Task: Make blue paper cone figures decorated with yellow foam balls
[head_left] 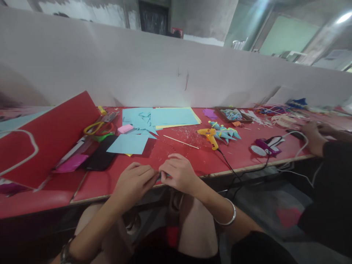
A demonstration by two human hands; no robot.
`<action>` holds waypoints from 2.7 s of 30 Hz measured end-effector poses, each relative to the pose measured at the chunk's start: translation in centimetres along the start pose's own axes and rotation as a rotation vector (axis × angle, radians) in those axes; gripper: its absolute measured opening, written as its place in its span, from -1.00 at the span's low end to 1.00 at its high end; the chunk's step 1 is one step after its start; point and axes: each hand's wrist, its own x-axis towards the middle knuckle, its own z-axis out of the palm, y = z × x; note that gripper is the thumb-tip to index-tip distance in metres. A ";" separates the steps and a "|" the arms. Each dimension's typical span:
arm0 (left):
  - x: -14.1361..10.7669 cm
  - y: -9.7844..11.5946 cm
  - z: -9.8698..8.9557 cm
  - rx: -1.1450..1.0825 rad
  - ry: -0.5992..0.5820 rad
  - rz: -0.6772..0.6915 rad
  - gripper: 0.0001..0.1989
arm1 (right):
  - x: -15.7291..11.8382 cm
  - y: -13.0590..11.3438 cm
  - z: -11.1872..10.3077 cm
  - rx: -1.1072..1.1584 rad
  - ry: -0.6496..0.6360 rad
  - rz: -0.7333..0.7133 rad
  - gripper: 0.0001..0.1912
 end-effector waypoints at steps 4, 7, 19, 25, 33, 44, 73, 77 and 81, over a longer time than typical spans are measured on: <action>-0.4 0.0 -0.4 -0.037 0.007 -0.040 -0.64 | 0.1 0.6 -0.2 0.082 -0.012 0.008 -0.86; -1.0 -0.5 -0.8 -0.070 -0.012 -0.075 -0.68 | -0.6 1.6 -0.6 0.110 -0.035 0.077 -0.87; -0.2 -1.6 -0.9 -0.048 -0.053 -0.073 -0.77 | 0.0 2.0 -1.6 0.403 -0.237 0.233 -0.86; 1.4 -0.5 -0.1 0.233 0.030 0.082 -0.74 | 0.7 1.2 -0.8 0.392 -0.342 0.324 -0.83; -0.4 -2.5 0.5 0.249 0.081 0.090 -0.74 | 0.0 1.8 -2.0 0.654 -0.279 0.451 -0.77; -0.4 -2.5 -0.1 -0.454 -0.110 -0.422 -0.67 | -0.2 2.5 -2.1 0.655 -0.207 0.474 -0.77; -0.2 -3.1 0.1 0.240 0.068 -0.237 -0.64 | -0.6 1.7 0.6 1.003 0.049 0.932 -0.72; 0.5 -1.3 0.7 0.295 0.036 -0.107 -0.77 | 1.3 -0.1 2.6 1.254 0.149 1.068 -0.57; 0.6 -0.6 0.9 0.350 0.045 -0.013 -0.83 | 2.4 0.1 3.9 1.192 0.256 1.049 -0.69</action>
